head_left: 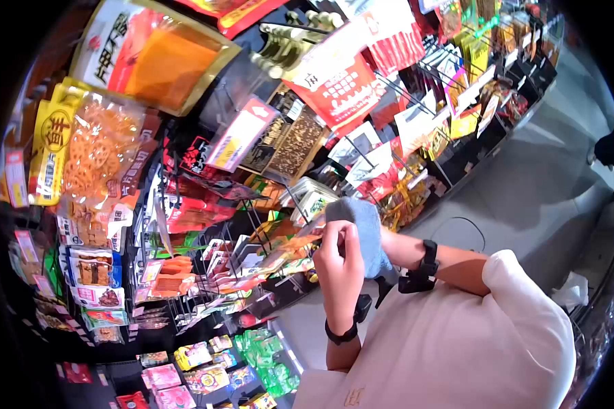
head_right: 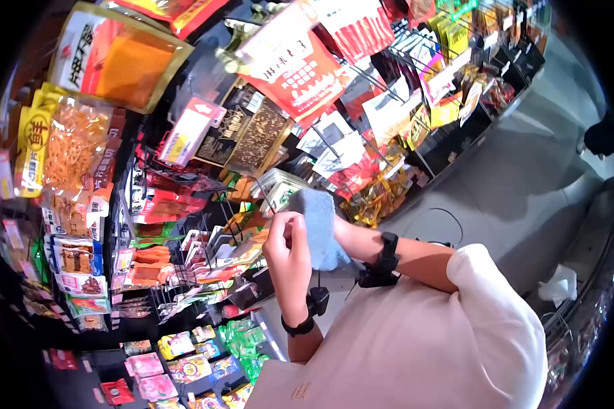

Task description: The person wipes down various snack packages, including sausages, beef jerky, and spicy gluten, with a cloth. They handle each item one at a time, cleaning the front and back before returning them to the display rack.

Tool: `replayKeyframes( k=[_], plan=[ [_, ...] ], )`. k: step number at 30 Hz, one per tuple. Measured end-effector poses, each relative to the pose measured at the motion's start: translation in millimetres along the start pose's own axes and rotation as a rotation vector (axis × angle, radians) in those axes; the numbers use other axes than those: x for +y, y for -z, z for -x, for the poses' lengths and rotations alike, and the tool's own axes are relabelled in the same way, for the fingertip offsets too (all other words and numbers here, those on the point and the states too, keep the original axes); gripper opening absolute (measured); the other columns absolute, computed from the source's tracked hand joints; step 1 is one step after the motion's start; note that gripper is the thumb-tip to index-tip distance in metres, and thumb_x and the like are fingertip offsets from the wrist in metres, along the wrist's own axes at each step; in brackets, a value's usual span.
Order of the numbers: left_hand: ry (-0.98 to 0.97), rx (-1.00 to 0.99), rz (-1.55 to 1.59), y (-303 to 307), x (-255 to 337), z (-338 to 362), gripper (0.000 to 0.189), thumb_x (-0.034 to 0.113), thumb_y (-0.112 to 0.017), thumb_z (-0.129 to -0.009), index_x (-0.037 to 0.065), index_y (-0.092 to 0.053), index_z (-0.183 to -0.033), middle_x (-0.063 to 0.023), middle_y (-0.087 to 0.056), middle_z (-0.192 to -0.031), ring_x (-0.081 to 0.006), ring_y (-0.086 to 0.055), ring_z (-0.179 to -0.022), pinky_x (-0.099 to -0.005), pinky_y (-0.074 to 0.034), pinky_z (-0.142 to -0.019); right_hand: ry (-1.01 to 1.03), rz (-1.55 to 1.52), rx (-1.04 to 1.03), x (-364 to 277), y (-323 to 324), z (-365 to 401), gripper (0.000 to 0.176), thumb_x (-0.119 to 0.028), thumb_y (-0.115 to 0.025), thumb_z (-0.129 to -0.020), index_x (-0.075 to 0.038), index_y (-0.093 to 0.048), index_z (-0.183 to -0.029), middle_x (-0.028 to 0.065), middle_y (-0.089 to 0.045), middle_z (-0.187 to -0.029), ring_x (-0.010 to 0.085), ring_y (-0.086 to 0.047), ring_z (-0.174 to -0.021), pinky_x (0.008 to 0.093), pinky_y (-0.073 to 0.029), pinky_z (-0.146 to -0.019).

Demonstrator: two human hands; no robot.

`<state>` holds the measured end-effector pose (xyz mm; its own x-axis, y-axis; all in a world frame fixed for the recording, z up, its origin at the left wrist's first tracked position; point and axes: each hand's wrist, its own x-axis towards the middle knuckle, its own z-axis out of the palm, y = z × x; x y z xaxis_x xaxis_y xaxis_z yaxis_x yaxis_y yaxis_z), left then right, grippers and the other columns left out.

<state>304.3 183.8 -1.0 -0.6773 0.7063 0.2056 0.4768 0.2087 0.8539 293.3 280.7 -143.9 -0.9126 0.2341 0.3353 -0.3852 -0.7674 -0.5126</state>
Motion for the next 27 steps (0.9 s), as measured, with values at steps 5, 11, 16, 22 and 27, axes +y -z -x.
replayKeyframes(
  k=[5, 11, 16, 22, 27],
  plan=[
    [-0.222, 0.339, 0.136, 8, -19, -21, 0.019, 0.009, -0.048, -0.094, -0.001, -0.049, -0.110, -0.0123, -0.055, -0.107, -0.0159, -0.054, -0.096, -0.0281, -0.045, -0.079, 0.064, -0.397, 0.020, -72, -26, 1, 0.051, -0.014, -0.066, -0.081, -0.001, -0.047, -0.126, 0.0114, -0.057, -0.118, 0.0199, -0.057, -0.104, 0.0347, -0.049, -0.089],
    [-0.153, 0.389, 0.009, 29, -76, -107, 0.044, 0.023, -0.052, -0.094, -0.003, -0.038, -0.126, -0.0186, -0.044, -0.127, -0.0270, -0.050, -0.113, -0.0362, -0.042, -0.092, 0.035, -0.404, 0.249, -83, -27, 31, 0.041, -0.025, -0.045, -0.095, -0.006, -0.046, -0.130, 0.0080, -0.055, -0.123, 0.0203, -0.054, -0.111, 0.0351, -0.041, -0.099],
    [-0.073, 0.524, -0.044, 25, -90, -129, 0.051, 0.028, -0.057, -0.092, -0.005, -0.036, -0.125, -0.0192, -0.045, -0.122, -0.0259, -0.052, -0.109, -0.0350, -0.044, -0.088, 0.027, -0.381, 0.160, -109, -31, 53, 0.045, -0.030, -0.053, -0.090, -0.008, -0.047, -0.129, 0.0091, -0.053, -0.126, 0.0242, -0.053, -0.112, 0.0423, -0.042, -0.097],
    [0.161, 0.322, 0.364, 28, -116, -161, 0.046, 0.028, -0.065, -0.087, 0.000, -0.044, -0.117, -0.0098, -0.052, -0.112, -0.0196, -0.054, -0.097, -0.0311, -0.042, -0.084, -0.038, -0.536, 0.321, -100, -42, 66, 0.043, -0.021, -0.057, -0.081, -0.007, -0.052, -0.122, 0.0129, -0.056, -0.118, 0.0247, -0.057, -0.104, 0.0411, -0.046, -0.092],
    [0.209, 0.108, 0.585, 26, -129, -175, 0.037, 0.026, -0.069, -0.084, 0.002, -0.055, -0.109, -0.0051, -0.060, -0.101, -0.0152, -0.056, -0.094, -0.0294, -0.042, -0.084, 0.106, -0.483, 0.279, -131, -55, 82, 0.041, -0.013, -0.061, -0.080, -0.005, -0.053, -0.120, 0.0122, -0.058, -0.114, 0.0247, -0.059, -0.100, 0.0392, -0.047, -0.090]
  ],
)
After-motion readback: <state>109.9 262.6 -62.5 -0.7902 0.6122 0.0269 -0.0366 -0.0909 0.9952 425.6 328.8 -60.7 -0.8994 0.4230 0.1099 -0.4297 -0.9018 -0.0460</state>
